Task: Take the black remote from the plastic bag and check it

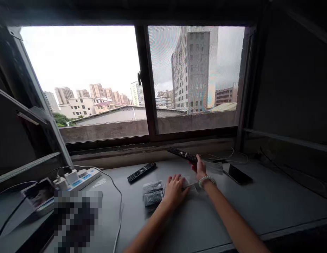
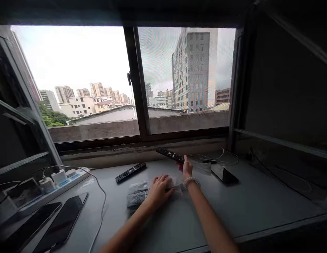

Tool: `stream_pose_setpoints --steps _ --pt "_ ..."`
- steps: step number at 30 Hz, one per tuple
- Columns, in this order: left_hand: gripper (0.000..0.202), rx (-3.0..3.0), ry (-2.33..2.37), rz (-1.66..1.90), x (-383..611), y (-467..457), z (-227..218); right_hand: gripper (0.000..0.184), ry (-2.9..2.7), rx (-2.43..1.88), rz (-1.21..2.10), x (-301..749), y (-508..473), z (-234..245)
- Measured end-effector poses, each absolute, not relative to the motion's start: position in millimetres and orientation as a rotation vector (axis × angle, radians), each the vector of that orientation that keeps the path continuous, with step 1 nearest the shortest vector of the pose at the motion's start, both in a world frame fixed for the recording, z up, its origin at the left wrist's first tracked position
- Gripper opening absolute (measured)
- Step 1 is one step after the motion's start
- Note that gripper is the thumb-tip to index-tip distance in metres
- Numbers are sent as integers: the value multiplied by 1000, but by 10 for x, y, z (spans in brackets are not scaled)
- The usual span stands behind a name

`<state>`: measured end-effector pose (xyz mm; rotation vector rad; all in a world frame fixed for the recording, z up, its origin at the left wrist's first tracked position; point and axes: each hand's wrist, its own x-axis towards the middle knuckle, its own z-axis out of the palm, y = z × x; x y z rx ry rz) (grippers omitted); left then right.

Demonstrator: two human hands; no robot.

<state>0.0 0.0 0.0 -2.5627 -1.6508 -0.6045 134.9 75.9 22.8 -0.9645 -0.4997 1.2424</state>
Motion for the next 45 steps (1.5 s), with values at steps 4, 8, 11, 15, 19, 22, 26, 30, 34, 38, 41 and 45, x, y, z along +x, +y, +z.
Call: stream_pose_setpoints --steps 4,8,11,15,19,22,26,30,34,38,41,45 --pt "17 -2516 -1663 -695 3 2 62 23 -482 -968 1236 1335 766 212" --pt "16 -2297 -1713 -845 -52 25 180 27 -494 -945 1264 1329 760 226" --pt "22 -2162 -1803 -845 -142 60 244 28 -534 -908 1304 1311 741 241" --pt "35 -2060 -1859 -864 -285 84 271 24 -590 -881 1363 1279 691 260" --pt "29 -1961 -1928 -807 -380 75 293 16 -612 -888 1401 1282 663 267" --pt "24 -1897 -2050 -636 -389 75 265 15 -612 -853 1412 1308 688 216" --pt "36 -1972 -2074 -431 -332 81 147 22 -672 -830 1402 1349 755 70" --pt "41 -2201 -1808 -502 -265 96 9 21 -737 -857 1404 1336 772 -29" --pt "40 -2305 -1767 -575 -245 152 -81 17 -784 -903 1409 1251 685 14" --pt "27 -2276 -1913 -592 -325 209 -7 15 -801 -943 1427 1196 599 98" --pt "24 -2128 -1988 -746 -420 202 129 15 -815 -919 1436 1197 594 118" --pt "21 -2114 -1967 -819 -469 156 234 20 -812 -905 1392 1186 614 122"
